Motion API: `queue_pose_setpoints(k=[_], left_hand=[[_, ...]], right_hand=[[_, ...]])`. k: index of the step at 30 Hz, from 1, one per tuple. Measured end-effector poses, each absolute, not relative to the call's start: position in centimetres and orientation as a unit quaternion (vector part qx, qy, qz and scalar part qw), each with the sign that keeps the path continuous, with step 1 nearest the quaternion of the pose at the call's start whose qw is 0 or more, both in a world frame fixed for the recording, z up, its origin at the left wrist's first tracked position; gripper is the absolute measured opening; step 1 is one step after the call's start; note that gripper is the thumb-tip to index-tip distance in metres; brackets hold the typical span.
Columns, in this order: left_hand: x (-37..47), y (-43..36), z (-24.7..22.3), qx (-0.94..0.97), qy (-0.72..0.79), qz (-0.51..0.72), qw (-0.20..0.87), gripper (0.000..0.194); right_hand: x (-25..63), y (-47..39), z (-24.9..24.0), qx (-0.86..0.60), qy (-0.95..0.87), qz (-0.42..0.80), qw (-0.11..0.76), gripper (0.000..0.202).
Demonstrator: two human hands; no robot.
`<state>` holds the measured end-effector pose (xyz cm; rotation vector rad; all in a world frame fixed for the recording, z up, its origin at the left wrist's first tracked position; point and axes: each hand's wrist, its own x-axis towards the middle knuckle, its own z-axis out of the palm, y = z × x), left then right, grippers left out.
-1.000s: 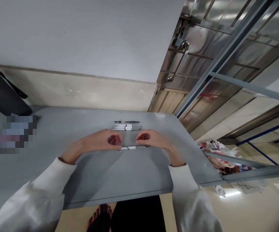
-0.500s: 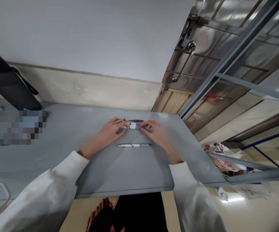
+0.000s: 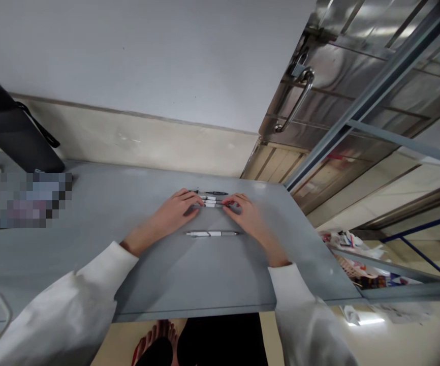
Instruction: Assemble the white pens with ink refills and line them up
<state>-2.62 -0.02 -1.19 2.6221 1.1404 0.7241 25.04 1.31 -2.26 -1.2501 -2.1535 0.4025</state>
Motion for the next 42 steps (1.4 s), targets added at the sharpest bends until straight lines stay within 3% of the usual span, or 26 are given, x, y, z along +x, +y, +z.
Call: queue_pose_setpoints(k=[10, 21, 28, 35, 42], left_hand=[[-2.5, 0.1, -2.0, 0.889, 0.383, 0.243, 0.057, 0.022], [-1.6, 0.0, -0.3, 0.89, 0.394, 0.23, -0.012, 0.021], [-1.3, 0.2, 0.8, 0.87, 0.42, 0.259, -0.025, 0.032], [-0.7, 1.2, -0.5, 0.866, 0.432, 0.249, -0.043, 0.029], [0.4, 1.9, -1.0, 0.876, 0.422, 0.223, -0.073, 0.025]], right_hand=[[24.5, 1.0, -2.0, -0.465, -0.83, 0.14, 0.274, 0.01], [24.0, 0.6, -1.2, -0.438, -0.808, 0.192, 0.344, 0.011], [22.5, 1.7, 0.4, -0.43, -0.807, 0.192, 0.357, 0.022], [21.3, 2.6, -1.9, -0.463, -0.788, 0.171, 0.367, 0.036], [22.0, 1.7, -3.2, -0.504, -0.754, 0.175, 0.382, 0.035]])
